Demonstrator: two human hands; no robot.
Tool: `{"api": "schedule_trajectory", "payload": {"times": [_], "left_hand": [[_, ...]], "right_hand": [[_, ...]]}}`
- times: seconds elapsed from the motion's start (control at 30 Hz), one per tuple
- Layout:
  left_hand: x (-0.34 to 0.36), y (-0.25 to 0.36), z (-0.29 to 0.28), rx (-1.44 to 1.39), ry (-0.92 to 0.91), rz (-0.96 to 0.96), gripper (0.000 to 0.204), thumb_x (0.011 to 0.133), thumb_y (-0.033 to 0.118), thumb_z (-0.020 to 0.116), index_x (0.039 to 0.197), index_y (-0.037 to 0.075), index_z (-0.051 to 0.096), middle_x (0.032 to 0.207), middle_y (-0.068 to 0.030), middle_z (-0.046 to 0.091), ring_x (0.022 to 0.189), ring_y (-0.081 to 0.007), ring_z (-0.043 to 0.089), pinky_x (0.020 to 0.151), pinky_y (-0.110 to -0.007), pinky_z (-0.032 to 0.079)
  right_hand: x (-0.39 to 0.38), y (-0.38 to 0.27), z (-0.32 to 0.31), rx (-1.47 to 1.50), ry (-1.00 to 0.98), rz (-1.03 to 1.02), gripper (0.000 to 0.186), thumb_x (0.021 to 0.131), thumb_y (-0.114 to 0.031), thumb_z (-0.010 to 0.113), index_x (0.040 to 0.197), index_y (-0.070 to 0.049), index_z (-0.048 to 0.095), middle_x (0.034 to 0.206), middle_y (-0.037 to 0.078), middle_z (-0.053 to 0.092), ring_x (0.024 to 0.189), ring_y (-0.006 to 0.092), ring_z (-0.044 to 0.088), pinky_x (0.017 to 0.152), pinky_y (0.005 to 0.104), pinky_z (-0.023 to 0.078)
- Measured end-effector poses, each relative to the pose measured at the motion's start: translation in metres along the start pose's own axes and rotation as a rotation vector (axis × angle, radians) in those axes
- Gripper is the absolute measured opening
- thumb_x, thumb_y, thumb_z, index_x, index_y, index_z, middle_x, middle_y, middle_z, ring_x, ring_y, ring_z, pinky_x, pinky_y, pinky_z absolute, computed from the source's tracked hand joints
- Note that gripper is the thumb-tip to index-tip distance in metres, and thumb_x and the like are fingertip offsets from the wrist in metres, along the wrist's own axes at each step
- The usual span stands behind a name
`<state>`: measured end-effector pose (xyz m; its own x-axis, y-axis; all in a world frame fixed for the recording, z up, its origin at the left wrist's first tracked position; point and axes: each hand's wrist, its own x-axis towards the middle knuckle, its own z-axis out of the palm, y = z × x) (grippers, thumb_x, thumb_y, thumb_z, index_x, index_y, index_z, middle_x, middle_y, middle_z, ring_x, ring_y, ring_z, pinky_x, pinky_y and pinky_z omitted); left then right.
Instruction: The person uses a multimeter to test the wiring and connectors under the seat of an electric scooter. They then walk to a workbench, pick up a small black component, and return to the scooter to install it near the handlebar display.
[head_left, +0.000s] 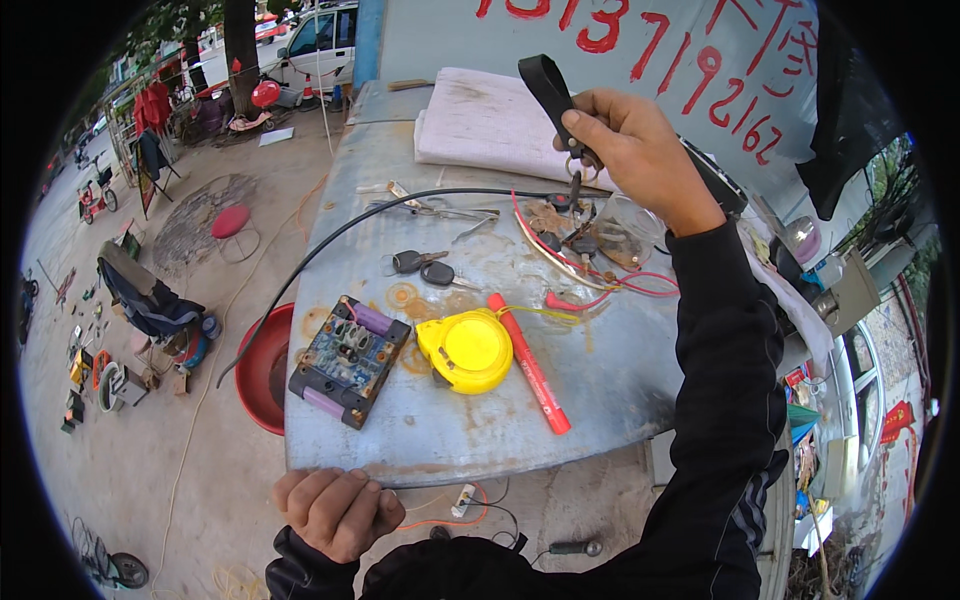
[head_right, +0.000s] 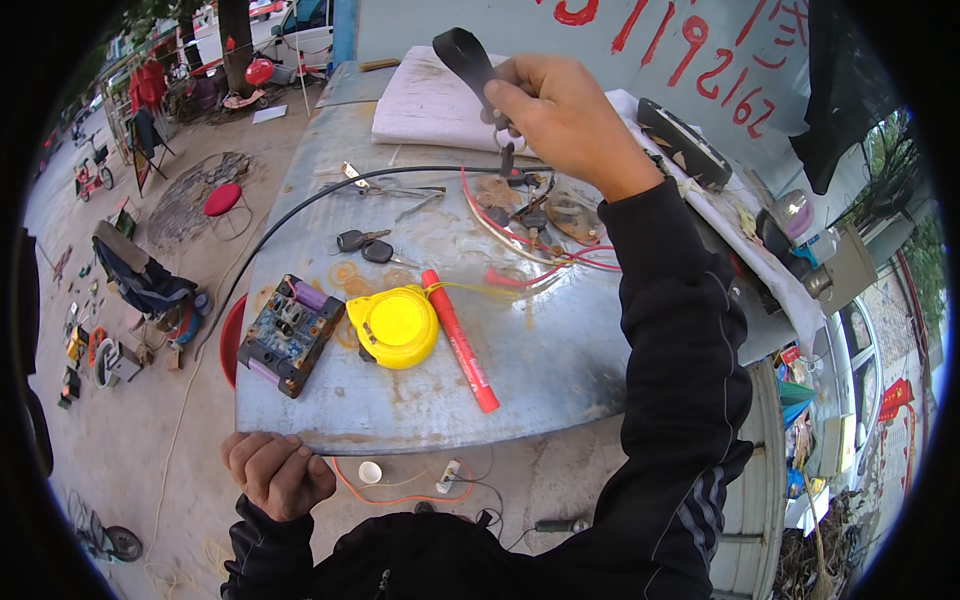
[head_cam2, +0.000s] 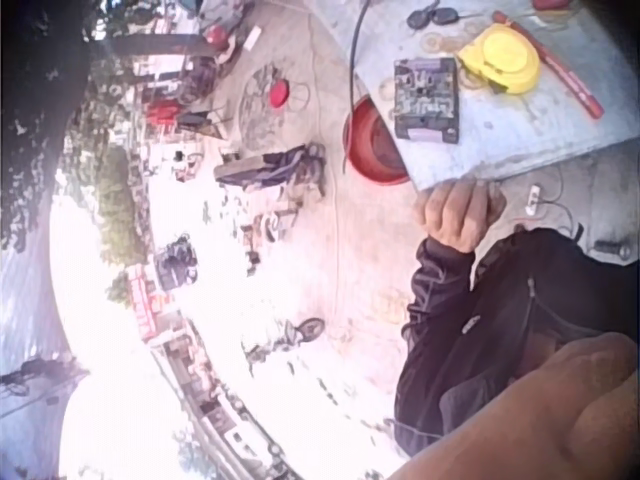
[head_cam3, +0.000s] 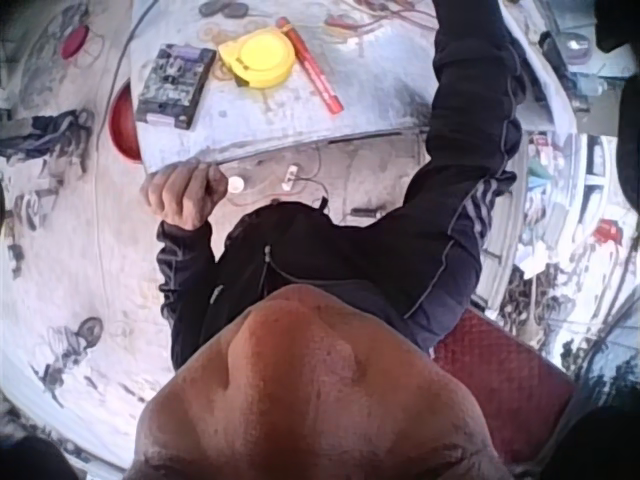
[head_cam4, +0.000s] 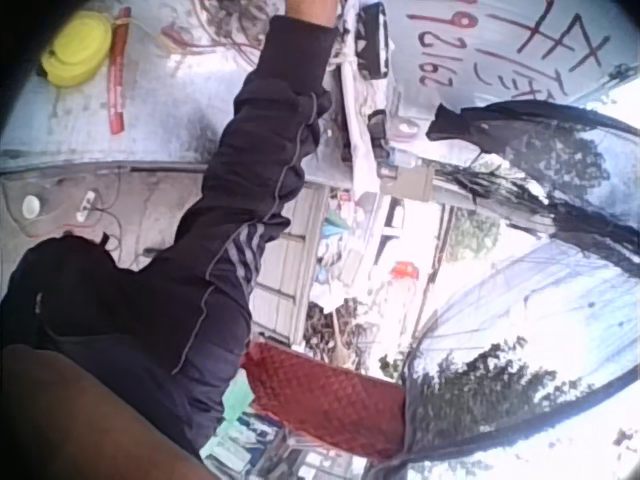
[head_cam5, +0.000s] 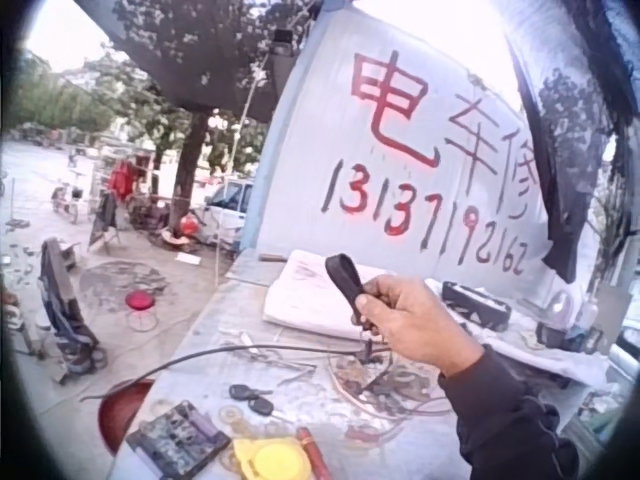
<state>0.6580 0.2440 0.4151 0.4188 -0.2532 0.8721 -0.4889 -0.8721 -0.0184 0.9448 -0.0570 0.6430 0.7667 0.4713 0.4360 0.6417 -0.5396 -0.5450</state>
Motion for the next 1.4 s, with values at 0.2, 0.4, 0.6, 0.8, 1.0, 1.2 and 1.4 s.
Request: {"api": "schedule_trajectory", "payload": {"times": [0.2,0.4,0.6,0.8,1.0,1.2,1.4], "left_hand": [[-0.002,-0.001,0.001,0.003,0.016,0.006,0.017,0.085,0.014,0.075,0.099,0.011,0.067,0.098,-0.0045,0.066,0.091,-0.0259,0.063,0.081,-0.045,0.051],[-0.001,-0.003,0.001,-0.030,0.014,0.012,0.016,0.086,0.013,0.075,0.099,0.010,0.067,0.099,-0.0059,0.067,0.087,-0.0261,0.063,0.080,-0.045,0.051],[-0.002,-0.003,0.000,-0.032,0.013,0.025,0.013,0.088,0.014,0.074,0.098,0.009,0.066,0.098,-0.0073,0.068,0.087,-0.0261,0.063,0.078,-0.044,0.050],[-0.002,-0.003,0.000,-0.035,0.017,0.034,0.013,0.088,0.014,0.074,0.097,0.008,0.066,0.097,-0.0072,0.067,0.087,-0.0260,0.063,0.077,-0.044,0.050],[-0.004,-0.005,0.001,-0.044,0.026,0.043,0.013,0.088,0.014,0.074,0.096,0.009,0.066,0.096,-0.0065,0.067,0.087,-0.0258,0.063,0.077,-0.044,0.051],[-0.003,-0.004,0.004,-0.008,0.068,0.047,0.013,0.088,0.014,0.074,0.096,0.009,0.066,0.096,-0.0054,0.067,0.087,-0.0257,0.064,0.078,-0.044,0.052],[-0.002,-0.002,0.004,0.003,0.066,0.024,0.016,0.085,0.014,0.077,0.097,0.010,0.066,0.096,-0.0052,0.067,0.087,-0.0257,0.063,0.078,-0.044,0.051]], "right_hand": [[-0.012,-0.001,0.003,0.130,-0.029,0.171,0.029,0.113,-0.021,0.063,0.117,0.006,0.071,0.096,0.008,0.077,0.076,0.0080,0.066,0.071,0.0235,0.057],[-0.013,-0.007,0.007,0.126,-0.083,0.168,0.035,0.112,-0.027,0.064,0.123,0.006,0.071,0.099,0.009,0.076,0.079,0.0099,0.069,0.075,0.0260,0.060],[-0.007,0.009,-0.005,-0.012,-0.074,0.098,0.042,0.110,-0.029,0.066,0.129,0.008,0.073,0.102,0.012,0.079,0.083,0.0128,0.073,0.079,0.0285,0.061],[0.003,0.061,-0.001,-0.793,-0.154,0.017,0.022,0.091,-0.013,0.073,0.108,-0.002,0.082,0.104,0.020,0.080,0.093,0.0360,0.076,0.088,0.0432,0.061],[0.009,0.108,0.022,-1.012,-0.260,0.141,0.017,0.084,-0.010,0.072,0.097,-0.007,0.082,0.101,0.020,0.080,0.102,0.0396,0.076,0.091,0.0498,0.059],[0.015,0.113,0.017,-0.985,-0.191,0.109,0.019,0.085,-0.013,0.075,0.100,-0.005,0.083,0.099,0.024,0.079,0.099,0.0422,0.077,0.086,0.0521,0.062],[0.011,0.071,-0.021,-0.634,0.259,-0.095,0.025,0.092,-0.022,0.072,0.099,0.000,0.080,0.091,0.022,0.078,0.085,0.0392,0.076,0.081,0.0471,0.060]]}}
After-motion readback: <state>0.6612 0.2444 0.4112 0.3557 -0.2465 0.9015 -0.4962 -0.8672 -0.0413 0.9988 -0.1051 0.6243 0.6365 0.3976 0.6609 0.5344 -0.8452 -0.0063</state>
